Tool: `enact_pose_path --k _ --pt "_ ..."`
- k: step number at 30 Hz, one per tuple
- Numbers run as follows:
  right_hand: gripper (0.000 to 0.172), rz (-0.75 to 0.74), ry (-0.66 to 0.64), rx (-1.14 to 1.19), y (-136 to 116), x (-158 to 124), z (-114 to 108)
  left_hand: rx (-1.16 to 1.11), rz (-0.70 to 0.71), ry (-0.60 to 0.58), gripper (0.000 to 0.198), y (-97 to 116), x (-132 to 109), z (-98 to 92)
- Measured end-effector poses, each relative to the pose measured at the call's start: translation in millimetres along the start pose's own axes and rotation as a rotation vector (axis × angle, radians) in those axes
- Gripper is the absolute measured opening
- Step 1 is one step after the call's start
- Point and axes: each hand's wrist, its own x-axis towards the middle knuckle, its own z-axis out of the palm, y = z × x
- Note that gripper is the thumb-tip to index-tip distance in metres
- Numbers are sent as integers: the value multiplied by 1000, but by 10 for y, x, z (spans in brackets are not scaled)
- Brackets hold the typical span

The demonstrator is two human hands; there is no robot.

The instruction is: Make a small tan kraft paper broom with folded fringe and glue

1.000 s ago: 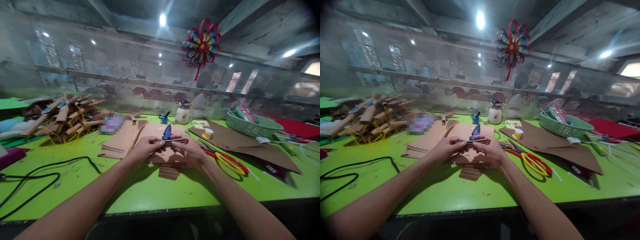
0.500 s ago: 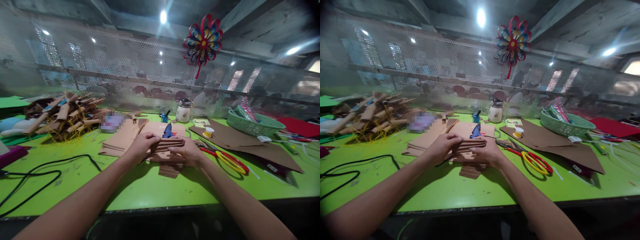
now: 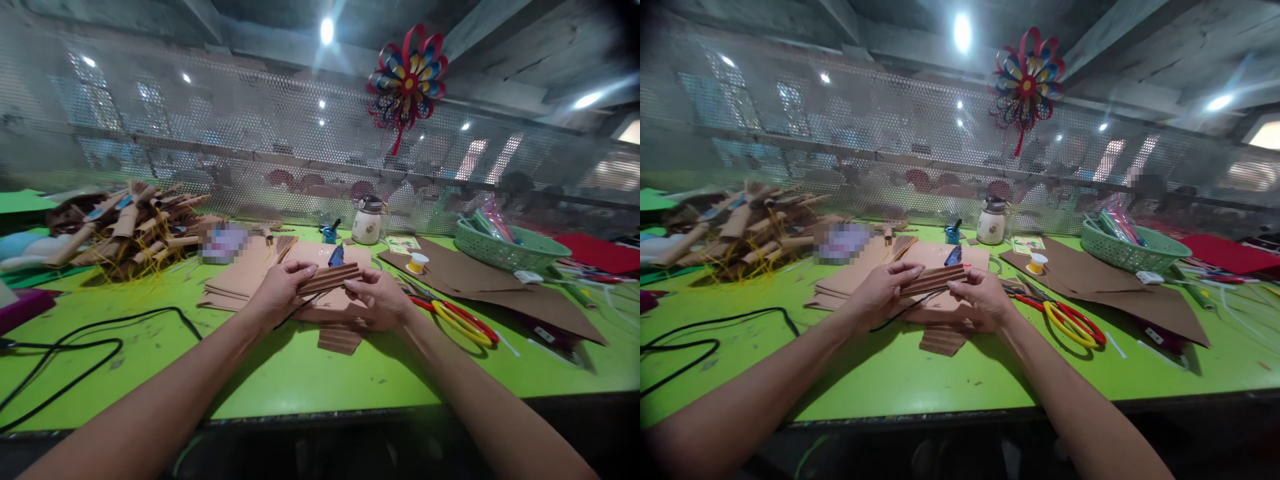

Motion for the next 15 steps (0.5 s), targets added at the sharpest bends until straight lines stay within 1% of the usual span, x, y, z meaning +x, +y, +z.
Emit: enact_pose_path --k 4,6,7,8,9,12,13,15 --pt "25 -22 16 -26 16 7 -2 89 196 92 32 -40 71 -32" --pt "25 -22 18 -21 31 12 -6 112 241 112 35 -35 75 -31" --pt "26 -20 21 -15 39 14 -7 89 235 96 36 -29 65 -24" --pt "26 -19 26 -10 45 17 -9 50 204 58 37 -25 50 -14" --pt "27 -20 32 -6 52 19 -10 8 151 -5 37 -24 31 -1" --pt "27 -44 61 2 68 28 -15 -25 -9 -223 38 -51 -14 27" --pt "26 -54 68 5 72 30 -16 -7 -24 -260 37 -68 -18 31" --pt "24 -60 69 2 78 33 -17 3 -11 -257 34 -100 -13 31"
